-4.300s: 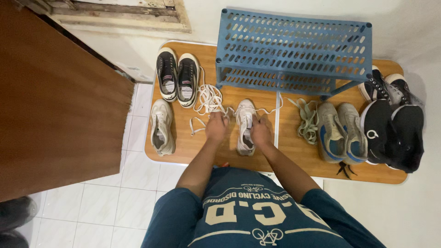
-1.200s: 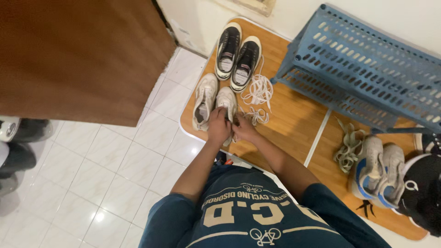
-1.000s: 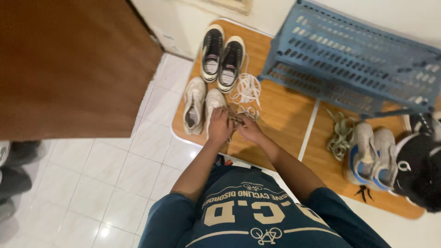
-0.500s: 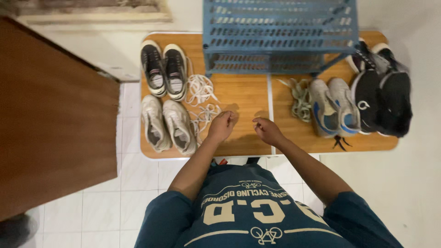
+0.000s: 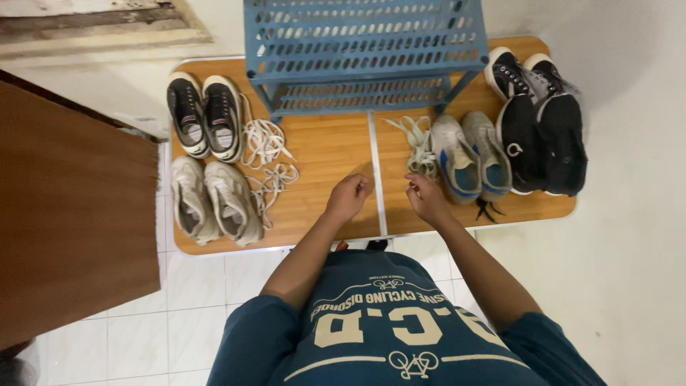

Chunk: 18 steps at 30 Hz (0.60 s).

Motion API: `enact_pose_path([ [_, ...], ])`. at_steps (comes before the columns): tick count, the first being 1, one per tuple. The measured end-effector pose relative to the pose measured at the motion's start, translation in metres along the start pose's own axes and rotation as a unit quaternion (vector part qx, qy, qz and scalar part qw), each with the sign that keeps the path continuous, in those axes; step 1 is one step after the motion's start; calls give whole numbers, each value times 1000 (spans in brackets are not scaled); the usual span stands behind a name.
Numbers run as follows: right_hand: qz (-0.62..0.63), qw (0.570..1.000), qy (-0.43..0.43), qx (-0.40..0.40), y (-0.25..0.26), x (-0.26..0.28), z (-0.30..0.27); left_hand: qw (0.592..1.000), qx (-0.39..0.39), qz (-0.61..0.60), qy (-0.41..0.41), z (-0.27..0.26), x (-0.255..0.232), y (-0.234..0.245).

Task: The person removes the existing laces from a white sneaker and then threads a new lace through the eyelets, pulling it tight and tying a knot. The task is performed on a wooden table with other shoes and laces nearby.

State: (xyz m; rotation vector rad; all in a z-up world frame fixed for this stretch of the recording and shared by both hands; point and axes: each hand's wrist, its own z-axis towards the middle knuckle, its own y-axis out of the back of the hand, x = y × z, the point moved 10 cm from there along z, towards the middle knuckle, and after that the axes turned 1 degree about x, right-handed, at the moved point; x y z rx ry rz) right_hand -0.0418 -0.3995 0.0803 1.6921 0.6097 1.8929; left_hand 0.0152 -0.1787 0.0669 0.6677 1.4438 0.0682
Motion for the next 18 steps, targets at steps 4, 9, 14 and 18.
enact_pose_path([
  [4, 24, 1000, -8, -2, 17, -14, 4, 1000, -1, -30, 5, 15, -10, -29],
  [9, 56, 998, -20, -11, 29, -16, 16, 999, -11, -23, 45, 30, -7, -51],
  [14, 76, 997, -20, -6, 27, -18, 26, 999, -34, -34, 24, 38, -13, -46],
  [18, 44, 997, 32, -45, 25, -11, 26, 995, -12, -63, 71, 41, -1, -37],
])
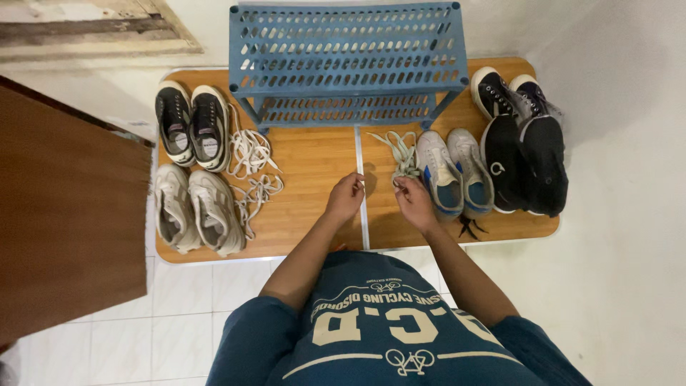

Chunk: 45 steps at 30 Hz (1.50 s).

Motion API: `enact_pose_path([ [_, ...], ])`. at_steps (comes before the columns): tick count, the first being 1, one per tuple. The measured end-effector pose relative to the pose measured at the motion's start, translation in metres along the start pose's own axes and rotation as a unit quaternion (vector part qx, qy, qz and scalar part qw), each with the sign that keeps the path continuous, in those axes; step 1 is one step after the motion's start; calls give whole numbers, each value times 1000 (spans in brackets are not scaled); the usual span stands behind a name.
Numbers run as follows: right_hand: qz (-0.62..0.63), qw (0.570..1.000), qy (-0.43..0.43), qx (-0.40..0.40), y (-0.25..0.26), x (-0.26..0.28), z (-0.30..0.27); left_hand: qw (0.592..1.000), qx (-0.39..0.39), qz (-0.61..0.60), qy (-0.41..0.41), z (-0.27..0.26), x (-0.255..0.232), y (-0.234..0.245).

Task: The person removes the existing laces from a white sneaker and then threads a new lace through the eyelets, pulling it tight and tying a knot. The task is performed on a wooden table with other shoes and laces nearby.

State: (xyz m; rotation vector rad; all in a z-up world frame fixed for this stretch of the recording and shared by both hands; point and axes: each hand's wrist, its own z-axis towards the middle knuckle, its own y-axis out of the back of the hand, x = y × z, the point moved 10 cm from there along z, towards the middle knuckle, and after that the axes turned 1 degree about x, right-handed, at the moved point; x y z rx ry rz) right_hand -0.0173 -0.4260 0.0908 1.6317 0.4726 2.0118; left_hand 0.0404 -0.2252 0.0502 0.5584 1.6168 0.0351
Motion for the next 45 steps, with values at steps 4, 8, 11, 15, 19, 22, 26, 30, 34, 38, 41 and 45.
enact_pose_path([
  [4, 50, 997, -62, -19, -9, -8, -8, 999, 4, -8, -33, 1, -2, 15],
  [8, 73, 986, -134, -65, -11, -19, -11, 998, 26, 6, -56, 4, 1, 19],
  [11, 34, 987, -120, -103, 0, -13, -22, 998, 39, 8, -55, 1, 7, 12],
  [15, 16, 985, -104, -140, 25, -14, -31, 997, 63, -17, -36, 4, 9, -11],
  [19, -20, 987, -76, -141, 55, -24, -30, 998, 57, 2, -30, 9, 7, -36],
  [22, -97, 984, -62, -135, 91, -41, -29, 998, 38, 6, -54, 17, -2, -67],
  [26, -212, 968, -93, -96, 128, -74, -23, 997, 70, 33, -18, 24, -1, -127],
  [30, -255, 946, -200, -9, 144, -117, -22, 984, 114, 137, -1, 29, -4, -182],
  [34, -312, 919, -233, 55, 139, -140, -19, 980, 135, 144, 9, 26, -16, -221],
  [38, -324, 901, -269, 104, 133, -162, -16, 974, 137, 164, 78, 21, -23, -239],
  [41, -326, 895, -273, 134, 130, -175, -15, 971, 120, 180, 97, 19, -29, -242],
  [45, -300, 909, -255, 136, 128, -179, -13, 953, 167, 180, 178, 14, -15, -249],
])
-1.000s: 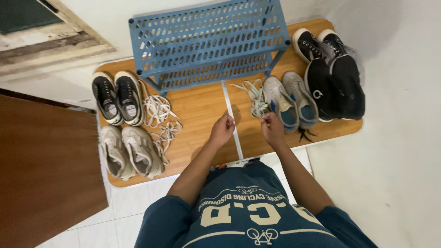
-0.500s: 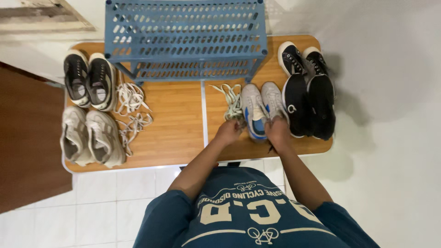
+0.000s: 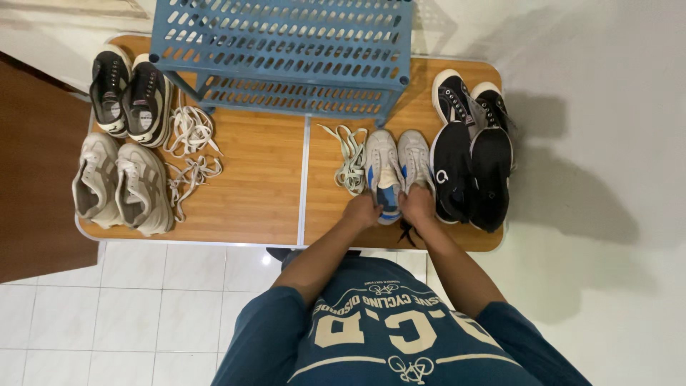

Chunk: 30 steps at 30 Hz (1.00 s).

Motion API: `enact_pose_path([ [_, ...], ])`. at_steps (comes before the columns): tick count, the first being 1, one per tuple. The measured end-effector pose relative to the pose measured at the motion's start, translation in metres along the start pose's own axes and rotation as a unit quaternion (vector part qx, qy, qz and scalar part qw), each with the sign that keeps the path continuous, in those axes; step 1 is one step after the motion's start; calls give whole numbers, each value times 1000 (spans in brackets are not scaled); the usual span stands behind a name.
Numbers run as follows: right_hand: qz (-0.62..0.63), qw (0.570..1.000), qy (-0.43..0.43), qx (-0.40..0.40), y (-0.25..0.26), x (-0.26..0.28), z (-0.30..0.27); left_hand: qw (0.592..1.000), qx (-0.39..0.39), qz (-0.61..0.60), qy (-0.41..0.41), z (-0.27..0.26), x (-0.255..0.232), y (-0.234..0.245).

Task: The person removes the existing laces from a white sneaker and then threads a new lace through the eyelets, pulling it tight and tying a knot. The task is performed on a wooden table with other shoes and laces nearby.

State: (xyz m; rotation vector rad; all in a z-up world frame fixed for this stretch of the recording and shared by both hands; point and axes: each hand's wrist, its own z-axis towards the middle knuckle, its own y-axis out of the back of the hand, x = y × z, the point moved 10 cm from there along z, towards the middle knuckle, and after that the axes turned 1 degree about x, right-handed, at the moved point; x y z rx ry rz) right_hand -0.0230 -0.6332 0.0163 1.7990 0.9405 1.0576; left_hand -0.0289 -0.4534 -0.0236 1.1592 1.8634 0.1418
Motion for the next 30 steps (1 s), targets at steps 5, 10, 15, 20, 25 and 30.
enact_pose_path([
  [5, 20, 999, 25, -26, 4, 8, -6, 999, -47, 6, -19, 9, 0, 4],
  [10, 38, 994, 77, -69, 20, 19, -14, 997, -64, 17, -28, 19, 2, -3],
  [15, 61, 992, 84, -70, 26, 22, -17, 992, -110, 48, -50, 20, 5, 4],
  [20, 111, 986, 87, -91, 34, 31, -22, 976, -187, 11, -111, 2, -5, 36],
  [25, 93, 972, 161, -144, 37, 58, -30, 979, -179, 3, -97, -22, -10, 62],
  [30, 100, 973, 169, -120, 15, 93, -35, 974, -200, -1, -103, -53, 12, 97],
])
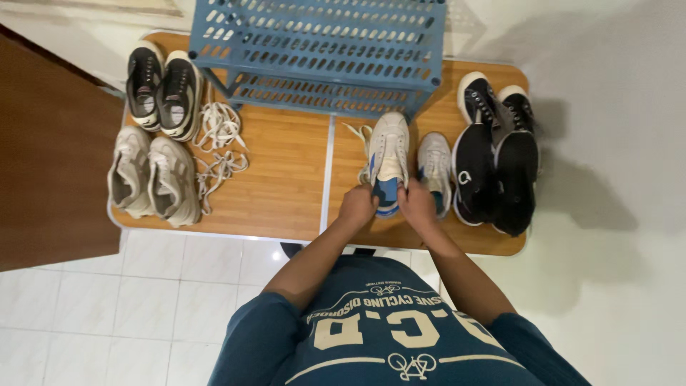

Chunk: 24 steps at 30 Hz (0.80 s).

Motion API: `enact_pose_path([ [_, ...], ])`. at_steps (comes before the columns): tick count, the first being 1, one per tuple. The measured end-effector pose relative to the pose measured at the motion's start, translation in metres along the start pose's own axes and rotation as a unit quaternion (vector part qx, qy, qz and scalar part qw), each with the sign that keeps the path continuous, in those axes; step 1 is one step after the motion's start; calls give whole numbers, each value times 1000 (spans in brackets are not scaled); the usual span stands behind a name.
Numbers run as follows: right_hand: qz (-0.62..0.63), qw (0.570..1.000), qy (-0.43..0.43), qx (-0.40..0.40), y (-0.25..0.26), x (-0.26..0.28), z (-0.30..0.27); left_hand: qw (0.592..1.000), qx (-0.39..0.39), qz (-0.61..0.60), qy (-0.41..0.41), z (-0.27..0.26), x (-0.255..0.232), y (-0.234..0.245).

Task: The person removes the existing laces from a white sneaker and then threads a new lace through the eyelets, pulling it tight and tying a knot. The task is performed on a wooden table with other shoes and laces nearby.

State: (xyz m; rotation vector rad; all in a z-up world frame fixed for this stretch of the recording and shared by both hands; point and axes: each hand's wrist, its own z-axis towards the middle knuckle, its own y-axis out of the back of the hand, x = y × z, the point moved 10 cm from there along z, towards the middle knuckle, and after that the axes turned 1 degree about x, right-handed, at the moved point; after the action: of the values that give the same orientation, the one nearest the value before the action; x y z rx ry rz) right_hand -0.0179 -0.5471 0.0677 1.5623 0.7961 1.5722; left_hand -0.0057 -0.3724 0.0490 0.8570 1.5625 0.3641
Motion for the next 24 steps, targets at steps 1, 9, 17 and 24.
enact_pose_path([
  [1, 5, 1000, -2, 9, -8, 9, -1, 1000, -5, 1, 7, -5, 9, 8],
  [9, -20, 995, -30, 90, -80, 78, -7, 997, -20, 31, 73, -33, 98, 47],
  [17, 44, 989, 3, 143, -174, 100, -7, 994, -17, 48, 100, -40, 167, 70],
  [24, 40, 982, -15, 186, -217, 114, -9, 996, -2, 26, 81, -37, 206, 90],
])
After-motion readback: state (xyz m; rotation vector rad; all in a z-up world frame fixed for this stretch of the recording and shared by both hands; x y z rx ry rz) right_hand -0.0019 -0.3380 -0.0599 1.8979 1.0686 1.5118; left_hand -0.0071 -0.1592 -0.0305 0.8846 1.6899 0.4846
